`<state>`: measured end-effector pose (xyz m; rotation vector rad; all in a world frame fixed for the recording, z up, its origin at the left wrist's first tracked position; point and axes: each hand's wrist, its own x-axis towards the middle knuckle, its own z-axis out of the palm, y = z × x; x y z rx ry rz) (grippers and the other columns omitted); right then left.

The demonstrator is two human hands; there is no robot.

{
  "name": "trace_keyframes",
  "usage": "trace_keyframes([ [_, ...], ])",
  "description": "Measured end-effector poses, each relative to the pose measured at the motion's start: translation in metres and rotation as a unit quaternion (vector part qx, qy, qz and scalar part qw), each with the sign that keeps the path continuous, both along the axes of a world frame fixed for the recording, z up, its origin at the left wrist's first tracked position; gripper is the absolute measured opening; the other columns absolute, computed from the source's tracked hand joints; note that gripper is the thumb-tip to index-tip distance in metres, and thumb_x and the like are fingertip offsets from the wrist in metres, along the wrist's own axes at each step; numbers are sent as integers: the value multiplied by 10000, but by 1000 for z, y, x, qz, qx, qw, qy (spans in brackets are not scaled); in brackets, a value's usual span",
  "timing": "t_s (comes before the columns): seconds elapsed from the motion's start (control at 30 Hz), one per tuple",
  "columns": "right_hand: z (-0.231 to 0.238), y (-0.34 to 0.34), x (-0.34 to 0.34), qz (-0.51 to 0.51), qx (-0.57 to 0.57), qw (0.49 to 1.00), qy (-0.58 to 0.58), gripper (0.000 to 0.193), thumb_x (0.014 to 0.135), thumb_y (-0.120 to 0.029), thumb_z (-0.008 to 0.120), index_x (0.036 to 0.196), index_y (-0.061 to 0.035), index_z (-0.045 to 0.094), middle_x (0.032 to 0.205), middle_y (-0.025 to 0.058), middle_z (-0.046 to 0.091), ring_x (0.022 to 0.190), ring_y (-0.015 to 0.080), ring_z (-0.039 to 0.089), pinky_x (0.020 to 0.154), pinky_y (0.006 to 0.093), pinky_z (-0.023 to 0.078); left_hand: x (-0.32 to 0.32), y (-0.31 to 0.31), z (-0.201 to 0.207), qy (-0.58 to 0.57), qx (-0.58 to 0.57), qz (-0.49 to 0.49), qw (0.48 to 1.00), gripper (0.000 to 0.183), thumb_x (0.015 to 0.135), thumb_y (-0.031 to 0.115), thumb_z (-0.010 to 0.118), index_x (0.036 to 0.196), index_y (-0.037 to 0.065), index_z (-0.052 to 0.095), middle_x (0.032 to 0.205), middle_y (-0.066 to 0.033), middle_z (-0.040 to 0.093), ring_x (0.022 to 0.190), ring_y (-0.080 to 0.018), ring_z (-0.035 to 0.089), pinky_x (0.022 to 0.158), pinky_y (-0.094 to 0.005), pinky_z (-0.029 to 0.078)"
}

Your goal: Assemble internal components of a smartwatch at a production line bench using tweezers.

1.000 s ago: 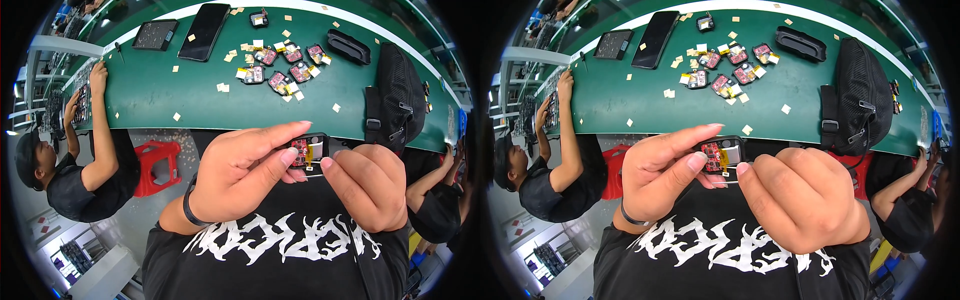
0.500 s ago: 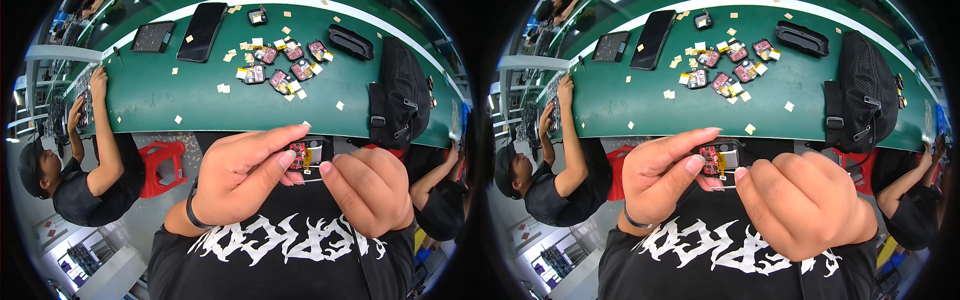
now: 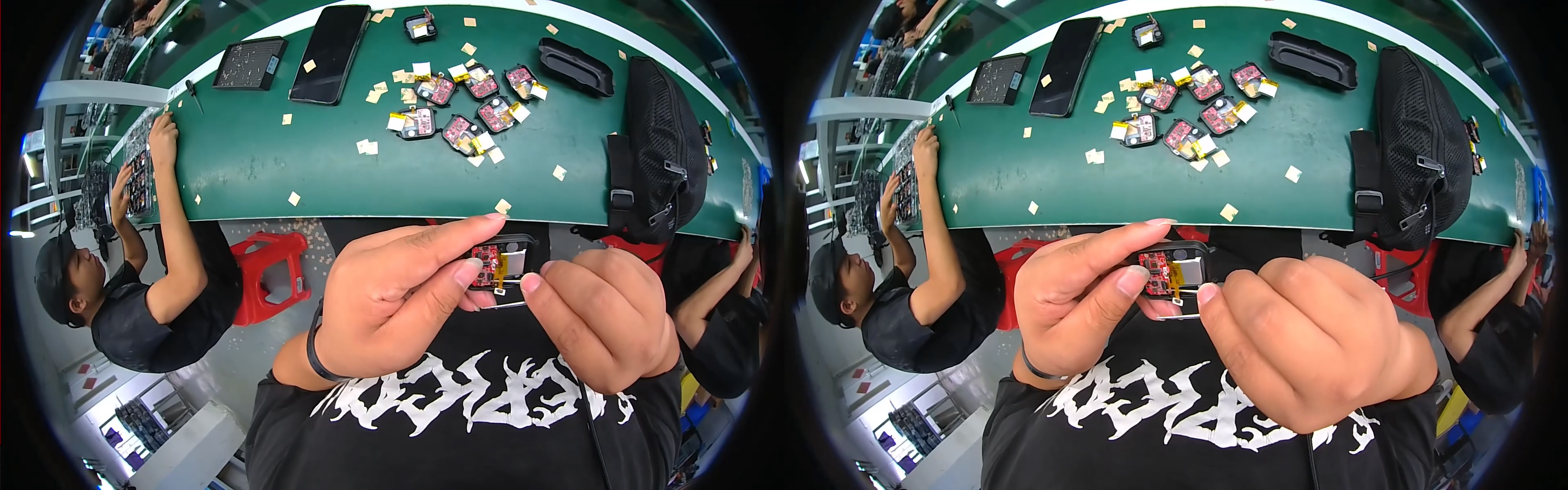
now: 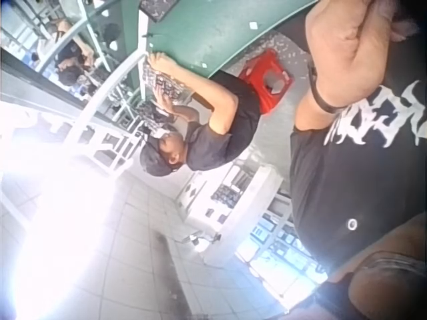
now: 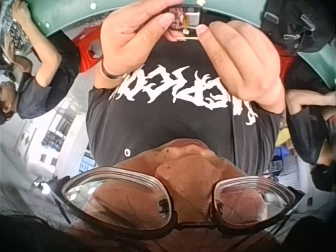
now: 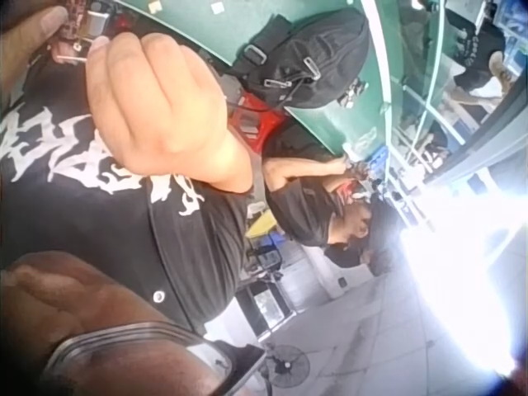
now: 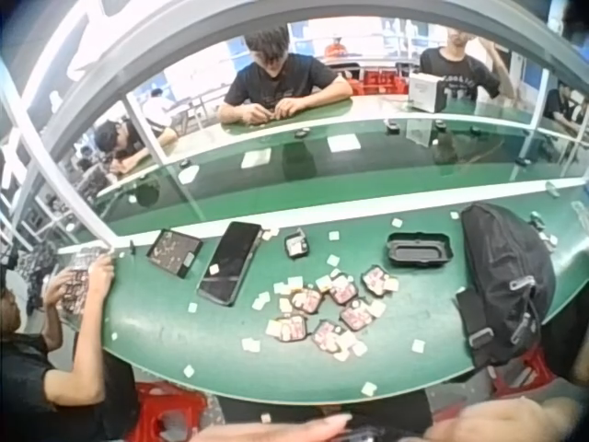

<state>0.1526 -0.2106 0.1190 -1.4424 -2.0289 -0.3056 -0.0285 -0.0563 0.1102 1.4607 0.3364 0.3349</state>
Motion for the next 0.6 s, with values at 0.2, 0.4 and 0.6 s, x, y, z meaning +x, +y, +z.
trace_keyframes([
  [0.2,-2,1,-1,12,-8,1000,7,260,659,-38,711,892,78,706,817,115,625,656,203,590,470,264,435,1,-1,-4,-9,29,5,1000,316,986,-18,576,1283,-113,626,1121,-238,710,799,-211,747,689,-272,620],
  [0.4,2,-1,-3,33,-65,997,-8,384,633,-36,712,978,130,695,875,182,660,654,235,599,499,305,454,0,1,-5,3,78,-8,997,316,979,-39,575,1282,-107,631,1089,-230,719,788,-200,748,689,-266,615],
  [0.6,-3,-3,-7,-17,-18,1000,-10,241,688,-28,707,903,81,707,845,135,640,682,203,592,482,268,427,-1,2,-3,2,68,-8,998,310,981,-39,572,1277,-110,632,1089,-231,718,799,-202,749,691,-268,616],
])
